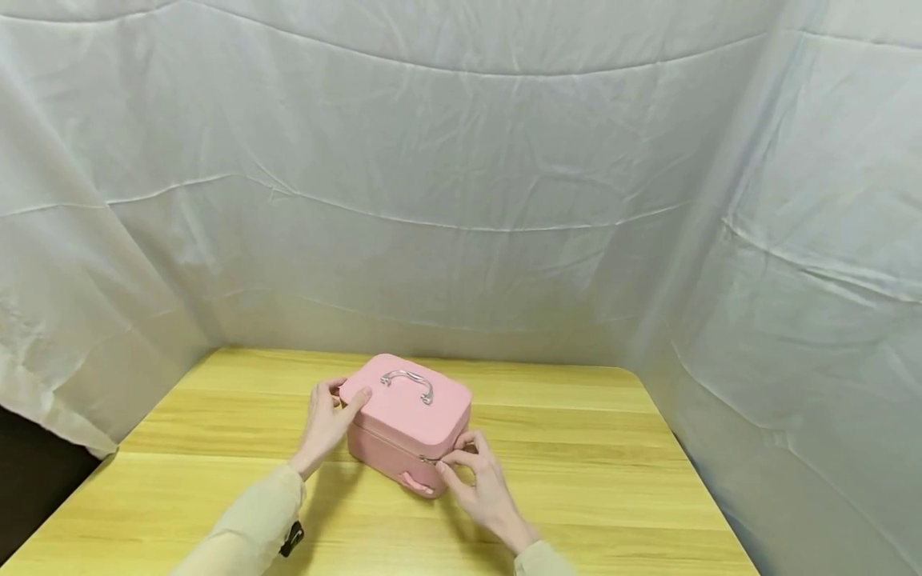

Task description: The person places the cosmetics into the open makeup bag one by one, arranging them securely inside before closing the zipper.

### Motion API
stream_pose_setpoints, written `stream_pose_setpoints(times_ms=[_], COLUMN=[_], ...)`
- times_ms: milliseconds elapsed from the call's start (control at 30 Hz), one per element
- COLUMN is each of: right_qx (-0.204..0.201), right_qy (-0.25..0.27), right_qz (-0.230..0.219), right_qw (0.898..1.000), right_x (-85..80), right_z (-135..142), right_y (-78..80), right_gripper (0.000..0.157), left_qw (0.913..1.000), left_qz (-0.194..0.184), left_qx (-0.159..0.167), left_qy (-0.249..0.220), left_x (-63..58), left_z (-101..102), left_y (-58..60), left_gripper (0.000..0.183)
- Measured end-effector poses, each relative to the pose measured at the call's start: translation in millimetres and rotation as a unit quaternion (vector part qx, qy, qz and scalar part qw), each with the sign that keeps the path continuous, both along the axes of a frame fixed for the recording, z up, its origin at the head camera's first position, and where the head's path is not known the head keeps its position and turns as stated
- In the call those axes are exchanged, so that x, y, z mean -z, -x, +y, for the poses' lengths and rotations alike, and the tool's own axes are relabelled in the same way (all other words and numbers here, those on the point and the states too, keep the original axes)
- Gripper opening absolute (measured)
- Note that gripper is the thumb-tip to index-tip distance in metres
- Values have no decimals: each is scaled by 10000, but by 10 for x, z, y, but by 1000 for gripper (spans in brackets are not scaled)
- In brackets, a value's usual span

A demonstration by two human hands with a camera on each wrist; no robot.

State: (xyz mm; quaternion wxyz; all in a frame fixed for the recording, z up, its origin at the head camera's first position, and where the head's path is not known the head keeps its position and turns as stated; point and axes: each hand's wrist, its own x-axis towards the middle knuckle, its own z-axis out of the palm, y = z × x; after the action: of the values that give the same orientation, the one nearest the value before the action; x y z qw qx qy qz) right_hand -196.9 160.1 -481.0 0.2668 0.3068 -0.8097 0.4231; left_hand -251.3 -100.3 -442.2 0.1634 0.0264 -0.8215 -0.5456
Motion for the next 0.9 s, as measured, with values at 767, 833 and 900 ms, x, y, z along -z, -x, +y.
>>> stream_pose_setpoints(times_ms=[767,833,900], right_qx=[1046,1052,1000], right_qy=[-342,-417,-459], right_qz=[136,186,301], right_qw=[9938,9934,9935], right_x=[-54,-67,-72], right_z=[-396,-393,-393], right_y=[-211,-211,-202], right_gripper=[7,6,4], left_qw=[9974,9965,9954], left_qz=[-290,-327,-377], left_qx=[648,767,876], left_qy=[-85,-57,-59], left_x=[-64,-62,-60], left_z=[323,314,300], left_y=[-233,-222,-211], left_gripper=[128,127,127])
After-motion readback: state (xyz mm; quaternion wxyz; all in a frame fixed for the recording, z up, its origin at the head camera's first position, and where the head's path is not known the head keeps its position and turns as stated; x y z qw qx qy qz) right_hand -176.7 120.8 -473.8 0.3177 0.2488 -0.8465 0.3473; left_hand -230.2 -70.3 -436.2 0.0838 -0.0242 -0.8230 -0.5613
